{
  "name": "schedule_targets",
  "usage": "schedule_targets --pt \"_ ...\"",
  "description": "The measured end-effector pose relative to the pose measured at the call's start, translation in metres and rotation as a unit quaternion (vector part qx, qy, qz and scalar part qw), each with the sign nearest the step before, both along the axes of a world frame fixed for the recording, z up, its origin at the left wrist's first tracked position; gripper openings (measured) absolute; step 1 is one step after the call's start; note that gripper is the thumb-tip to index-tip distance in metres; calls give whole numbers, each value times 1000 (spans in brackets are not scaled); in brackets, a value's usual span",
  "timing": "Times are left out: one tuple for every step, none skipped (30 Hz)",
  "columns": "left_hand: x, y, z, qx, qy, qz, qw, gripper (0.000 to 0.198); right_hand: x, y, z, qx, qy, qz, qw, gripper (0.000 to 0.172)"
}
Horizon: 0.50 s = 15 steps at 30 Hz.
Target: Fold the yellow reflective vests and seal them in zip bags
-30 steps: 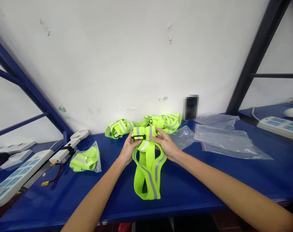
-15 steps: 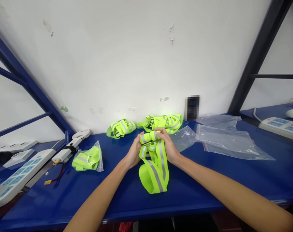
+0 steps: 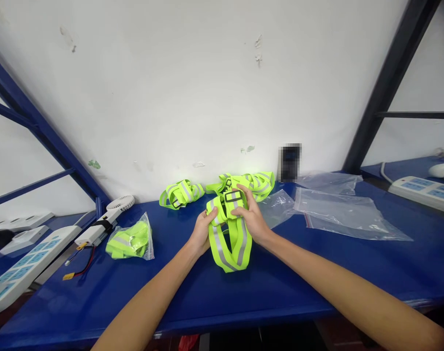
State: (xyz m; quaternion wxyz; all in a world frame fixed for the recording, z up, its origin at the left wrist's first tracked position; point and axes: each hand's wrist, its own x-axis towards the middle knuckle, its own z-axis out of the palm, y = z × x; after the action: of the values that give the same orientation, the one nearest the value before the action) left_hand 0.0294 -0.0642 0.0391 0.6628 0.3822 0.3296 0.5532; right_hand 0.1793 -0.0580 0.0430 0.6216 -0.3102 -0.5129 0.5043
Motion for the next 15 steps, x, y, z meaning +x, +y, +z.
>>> schedule_targets --pt "-2 1 1 12 -5 5 1000 42 0 2 -1 -16 14 31 999 62" --pt "-5 2 3 23 -10 12 1000 43 -1 2 -3 -28 28 64 997 62" --pt "-7 3 4 32 -14 20 999 43 -2 3 -5 -40 38 95 994 61" --pt "-9 3 5 41 -17 29 999 43 -3 2 -7 -54 44 123 990 61" --pt "-11 3 6 47 -21 40 998 43 -4 1 -9 -70 46 145 986 62" --pt "-12 3 7 52 -24 49 997 44 -5 -1 -10 -88 45 161 982 63" --pt "-12 3 7 55 -28 56 996 45 -6 -3 -10 -104 45 171 979 63" --pt "-11 2 7 55 -32 59 996 46 -7 -5 -10 -117 48 174 977 62" --pt "-9 1 7 50 -37 53 997 48 -7 -6 -10 -125 56 175 975 61" --pt "-7 0 7 43 -41 41 997 50 -7 -8 -9 -130 68 174 974 59" --pt "-5 -1 8 35 -46 26 998 52 -7 -9 -8 -135 82 174 972 56" --pt "-2 -2 8 30 -51 14 998 54 -8 -11 -7 -139 96 177 970 54" --pt "0 -3 8 31 -57 10 998 56 -8 -12 -6 -141 109 181 967 52" --pt "1 -4 9 37 -63 16 997 56 -10 -13 -5 -139 119 186 965 52" --pt "2 -5 8 47 -67 28 996 56 -11 -14 -5 -133 126 190 965 51"
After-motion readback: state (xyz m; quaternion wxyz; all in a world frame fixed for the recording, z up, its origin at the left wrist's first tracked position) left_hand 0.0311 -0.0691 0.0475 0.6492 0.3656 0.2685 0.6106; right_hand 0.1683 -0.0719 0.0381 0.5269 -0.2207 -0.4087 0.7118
